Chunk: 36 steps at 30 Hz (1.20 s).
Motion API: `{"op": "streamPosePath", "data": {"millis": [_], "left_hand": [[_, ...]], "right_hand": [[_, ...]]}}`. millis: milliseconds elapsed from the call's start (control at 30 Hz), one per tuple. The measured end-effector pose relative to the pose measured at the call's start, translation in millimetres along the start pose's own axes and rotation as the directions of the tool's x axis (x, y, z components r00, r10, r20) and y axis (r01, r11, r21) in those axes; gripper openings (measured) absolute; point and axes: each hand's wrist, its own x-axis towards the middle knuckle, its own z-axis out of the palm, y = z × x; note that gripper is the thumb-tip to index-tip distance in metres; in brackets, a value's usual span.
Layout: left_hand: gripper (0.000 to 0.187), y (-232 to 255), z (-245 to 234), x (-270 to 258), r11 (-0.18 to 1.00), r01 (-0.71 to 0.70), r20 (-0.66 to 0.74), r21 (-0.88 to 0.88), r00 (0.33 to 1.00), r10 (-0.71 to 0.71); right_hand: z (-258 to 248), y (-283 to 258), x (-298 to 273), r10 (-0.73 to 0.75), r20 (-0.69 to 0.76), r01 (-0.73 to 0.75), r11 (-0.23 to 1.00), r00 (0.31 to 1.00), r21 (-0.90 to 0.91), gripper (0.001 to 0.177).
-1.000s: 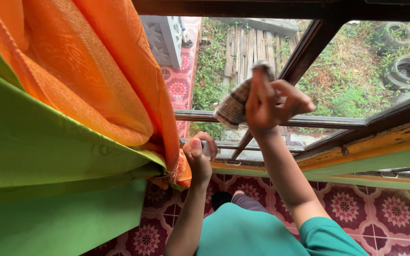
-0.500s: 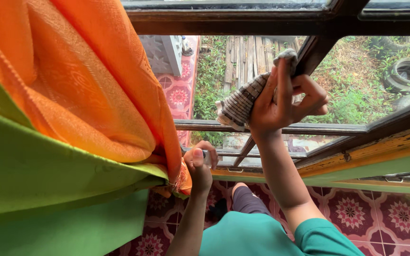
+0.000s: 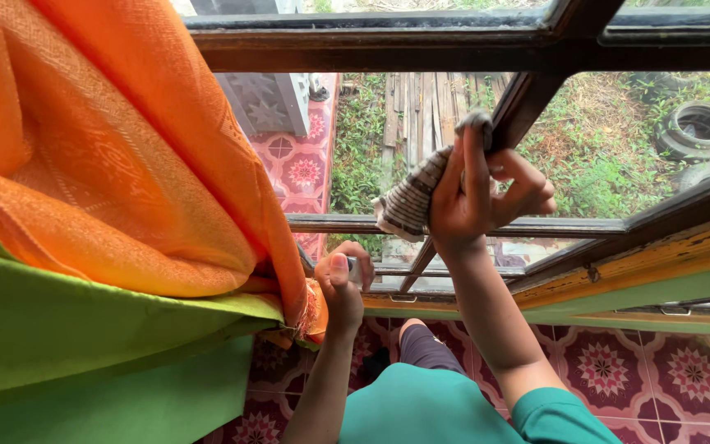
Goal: The person cleans a window pane using a spray bottle and a cloth. They repeatedly spray the glass and wipe it with the cloth, focusing on the lower section of the window frame.
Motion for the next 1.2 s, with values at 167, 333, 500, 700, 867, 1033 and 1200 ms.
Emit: {"op": "streamPosePath", "data": {"millis": [167,333,500,700,867,1033,1200], "left_hand": [[0.069,-0.5,5.0,-5.0,1.0,0.0,0.003,-0.029,1.0,0.0],[0.071,5.2,4.0,-9.1,1.0,-0.015,-0.008,-0.023,1.0,0.014],[0.073,6.1,1.4,-11.0,1.0,-0.025,-0.006,-0.012,1.0,0.025],[0.073,8.8,-3.3,-18.8,0.999,-0.025,-0.016,-0.031,1.0,0.024],[0.073,14.9,-11.6,-24.2,0.999,-0.036,-0.024,-0.037,0.999,0.035],[0.071,13.8,-14.1,-25.3,0.999,-0.03,-0.031,-0.034,0.999,0.029],[0.071,9.4,-15.7,-29.7,0.998,-0.035,-0.006,-0.044,0.999,0.035]], "right_hand": [[3.3,-5.4,16.0,0.05,0.018,-0.05,0.999,0.999,0.009,0.028],[12.2,-6.5,8.4,-0.014,0.022,0.011,0.993,1.0,0.119,0.03],[14.2,-6.3,5.3,-0.09,-0.012,0.091,0.987,0.996,0.129,0.027],[6.9,-3.8,13.7,0.071,-0.027,-0.071,0.997,0.997,0.009,0.032],[13.8,-25.3,19.9,-0.005,0.01,0.004,0.988,1.0,0.155,0.027],[6.2,-35.8,19.4,-0.126,0.075,0.115,0.984,0.989,0.135,0.028],[10.0,-13.4,25.9,0.068,-0.038,-0.07,0.996,0.997,-0.061,0.03]]}}
